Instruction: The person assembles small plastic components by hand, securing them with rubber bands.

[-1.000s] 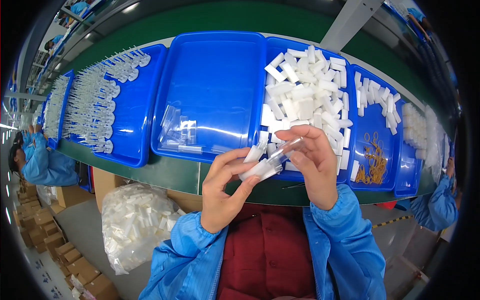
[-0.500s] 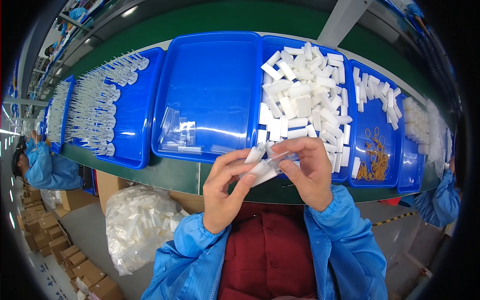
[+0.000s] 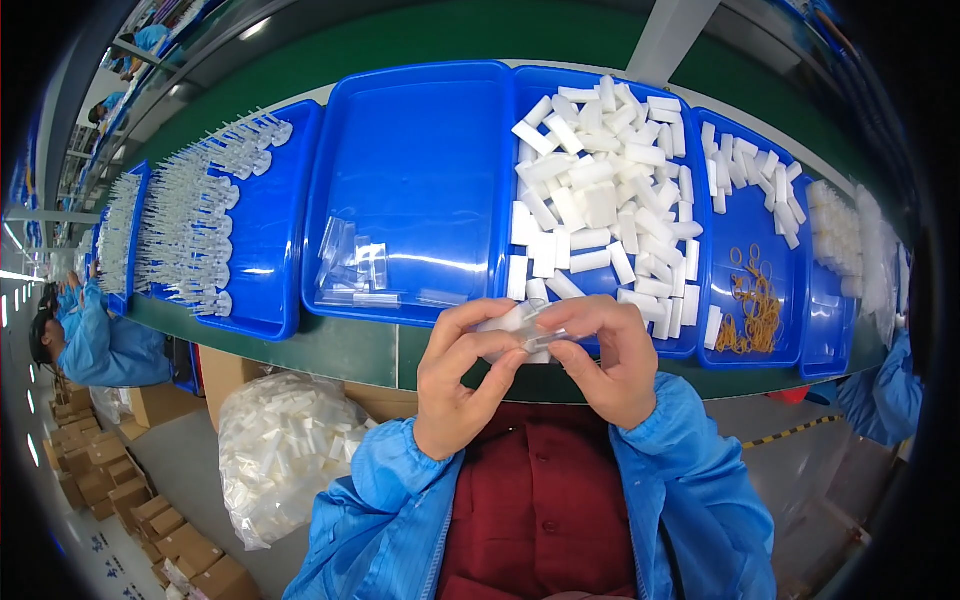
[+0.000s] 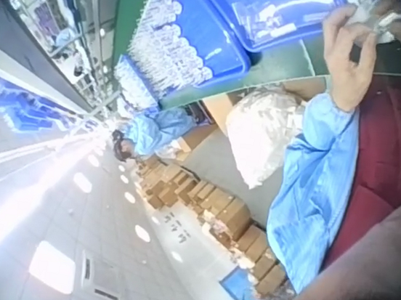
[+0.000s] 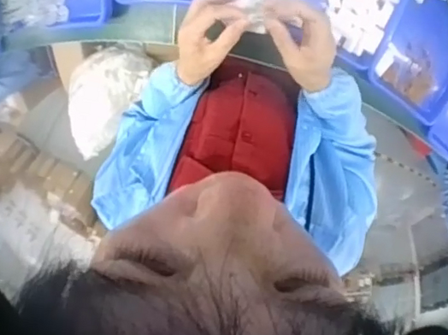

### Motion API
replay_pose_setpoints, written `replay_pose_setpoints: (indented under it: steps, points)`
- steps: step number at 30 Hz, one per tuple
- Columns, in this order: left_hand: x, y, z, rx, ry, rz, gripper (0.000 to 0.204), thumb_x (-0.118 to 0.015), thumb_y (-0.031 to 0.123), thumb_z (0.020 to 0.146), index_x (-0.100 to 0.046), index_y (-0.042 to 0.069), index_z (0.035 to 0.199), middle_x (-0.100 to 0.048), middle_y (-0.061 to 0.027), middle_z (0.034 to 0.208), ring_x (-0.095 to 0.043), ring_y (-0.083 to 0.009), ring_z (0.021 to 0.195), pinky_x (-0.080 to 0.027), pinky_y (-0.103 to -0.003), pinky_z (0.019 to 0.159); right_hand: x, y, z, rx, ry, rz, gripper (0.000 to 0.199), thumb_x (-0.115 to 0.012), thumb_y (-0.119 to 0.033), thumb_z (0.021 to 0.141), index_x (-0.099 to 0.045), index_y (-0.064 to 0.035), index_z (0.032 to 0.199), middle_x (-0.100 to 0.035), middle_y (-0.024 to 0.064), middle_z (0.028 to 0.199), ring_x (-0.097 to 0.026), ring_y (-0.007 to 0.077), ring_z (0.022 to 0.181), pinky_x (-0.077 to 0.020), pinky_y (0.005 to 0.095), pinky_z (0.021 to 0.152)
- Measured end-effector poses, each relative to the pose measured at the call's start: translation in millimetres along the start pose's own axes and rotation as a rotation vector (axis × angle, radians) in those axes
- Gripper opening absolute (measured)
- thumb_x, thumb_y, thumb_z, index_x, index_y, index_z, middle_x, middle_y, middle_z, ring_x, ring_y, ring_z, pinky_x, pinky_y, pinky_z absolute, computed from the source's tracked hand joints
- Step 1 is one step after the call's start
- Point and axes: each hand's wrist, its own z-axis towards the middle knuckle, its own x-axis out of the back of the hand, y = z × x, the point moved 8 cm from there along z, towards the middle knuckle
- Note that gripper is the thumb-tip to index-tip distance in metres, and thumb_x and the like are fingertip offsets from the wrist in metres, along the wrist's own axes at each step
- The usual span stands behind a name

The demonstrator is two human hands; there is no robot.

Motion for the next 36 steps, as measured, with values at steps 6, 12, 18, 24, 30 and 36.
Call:
replay_pose_setpoints:
  steps: [6,12,18,24,30,36]
  points:
    - [-1.6,2.1,-2.3,-0.022,-0.051,0.064,0.02,-0.074,-0.003,0.08,-0.072,0.001,0.1,-0.06,-0.0156,0.122,-0.063,-0.0266,0.105,-0.053,-0.033,0.087,3.5,12.9,17.0,-0.282,-0.162,0.148,0.023,-0.068,-0.009,0.092,-0.058,-0.005,0.112,-0.066,0.0105,0.108,-0.063,0.0197,0.102,-0.0479,0.0321,0.092]
    - [1.3,5.9,-2.1,0.007,-0.014,0.13,0.027,-0.077,-0.004,0.078,-0.074,0.002,0.104,-0.06,-0.0152,0.123,-0.064,-0.0276,0.108,-0.053,-0.034,0.091,-1.1,-3.2,22.2,-0.14,-0.326,-0.11,0.021,-0.069,-0.01,0.091,-0.062,-0.0053,0.109,-0.066,0.0083,0.107,-0.062,0.0195,0.101,-0.0475,0.0322,0.092]
    - [3.0,7.6,3.1,0.049,0.019,0.103,0.03,-0.076,-0.005,0.078,-0.073,0.002,0.107,-0.06,-0.0149,0.124,-0.065,-0.0258,0.106,-0.055,-0.032,0.088,13.9,8.3,26.8,-0.215,-0.196,-0.03,0.02,-0.072,-0.01,0.087,-0.065,-0.0045,0.106,-0.067,0.008,0.104,-0.063,0.0205,0.101,-0.0479,0.0327,0.091]
    - [2.0,3.4,4.7,0.068,-0.015,0.037,0.031,-0.074,-0.007,0.08,-0.072,0.0,0.11,-0.06,-0.0158,0.123,-0.064,-0.0263,0.109,-0.055,-0.031,0.088,10.9,15.0,23.0,-0.312,-0.169,-0.007,0.02,-0.071,-0.009,0.089,-0.063,-0.0023,0.106,-0.068,0.0086,0.104,-0.063,0.0187,0.1,-0.0488,0.0327,0.091]
    - [10.5,-15.4,-2.9,0.244,0.094,-0.566,0.03,-0.072,-0.009,0.08,-0.069,-0.001,0.109,-0.06,-0.0169,0.121,-0.063,-0.0292,0.114,-0.054,-0.034,0.092,24.2,17.1,28.6,-0.455,-0.078,0.278,0.03,-0.073,-0.008,0.088,-0.056,-0.002,0.111,-0.068,0.0132,0.107,-0.063,0.0198,0.106,-0.0471,0.0353,0.098]
    - [13.5,-5.9,-7.1,-0.018,-0.041,-0.174,0.038,-0.073,-0.011,0.078,-0.066,-0.001,0.114,-0.063,-0.0156,0.115,-0.063,-0.0304,0.114,-0.054,-0.035,0.093,4.7,7.9,20.8,-0.32,-0.172,0.151,0.025,-0.077,-0.008,0.084,-0.063,-0.0043,0.104,-0.065,0.0154,0.116,-0.057,0.0232,0.12,-0.0436,0.0378,0.103]
